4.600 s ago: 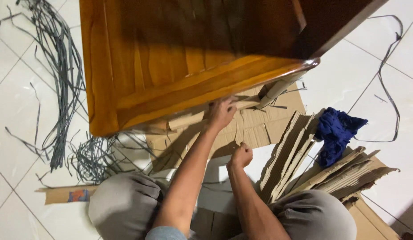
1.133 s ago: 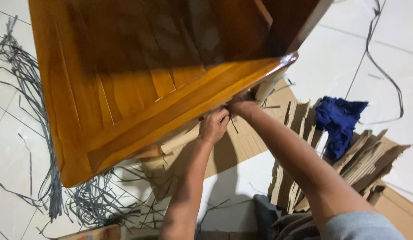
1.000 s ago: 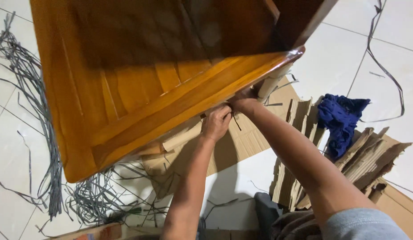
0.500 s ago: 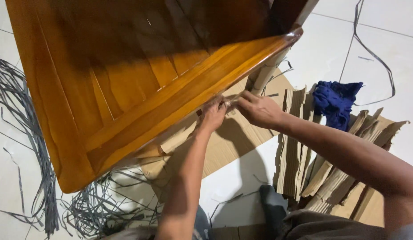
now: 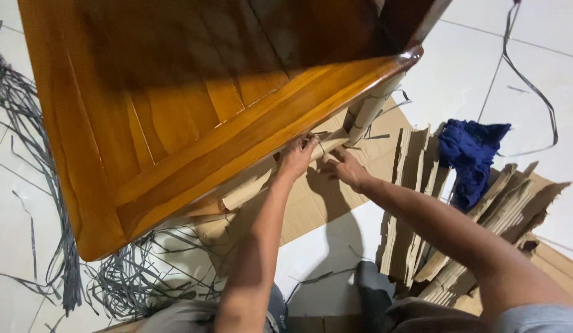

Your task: Wrapping wooden chair legs with protective cardboard and securing them with plastic ties

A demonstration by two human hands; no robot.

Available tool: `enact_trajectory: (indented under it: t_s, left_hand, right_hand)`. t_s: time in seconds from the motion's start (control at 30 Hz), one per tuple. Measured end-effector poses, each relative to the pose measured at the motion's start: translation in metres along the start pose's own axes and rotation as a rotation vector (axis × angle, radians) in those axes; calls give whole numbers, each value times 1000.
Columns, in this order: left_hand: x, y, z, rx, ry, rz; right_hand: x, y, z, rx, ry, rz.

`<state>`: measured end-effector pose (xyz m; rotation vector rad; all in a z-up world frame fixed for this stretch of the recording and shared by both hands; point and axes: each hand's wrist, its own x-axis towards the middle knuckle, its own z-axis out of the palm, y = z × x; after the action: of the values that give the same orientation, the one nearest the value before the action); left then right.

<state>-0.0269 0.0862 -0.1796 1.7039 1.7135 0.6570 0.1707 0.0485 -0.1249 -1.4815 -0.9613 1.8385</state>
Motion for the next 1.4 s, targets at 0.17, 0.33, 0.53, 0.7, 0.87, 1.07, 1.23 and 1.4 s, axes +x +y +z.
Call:
enact_trajectory:
  t_s: [0.17, 0.33, 0.53, 0.7, 0.87, 1.07, 1.23, 1.4]
  left_hand:
    - [18, -95, 67, 429, -89, 252]
    - [51, -136, 91, 825, 493, 729]
    - [43, -148, 103, 871, 448, 763]
    - [35, -96, 73, 769, 321, 651]
    - [-3, -13, 8, 368, -437, 121]
    - [14, -45, 36, 912, 42, 494]
    - [27, -54, 69, 671, 94, 366]
    - [35, -66, 91, 438, 154, 242]
  right_hand:
    - [10, 5, 0, 26, 1, -89]
    - [-6, 7, 0, 9, 48, -117]
    - [7, 20, -6, -3, 74, -81]
    - [9, 16, 3, 95, 30, -79]
    - [24, 18, 16, 199, 137, -57]
    - [0, -2, 20, 80, 140, -239]
    - [8, 9, 9, -295, 190, -192]
    - [5, 19, -2, -390, 166, -193]
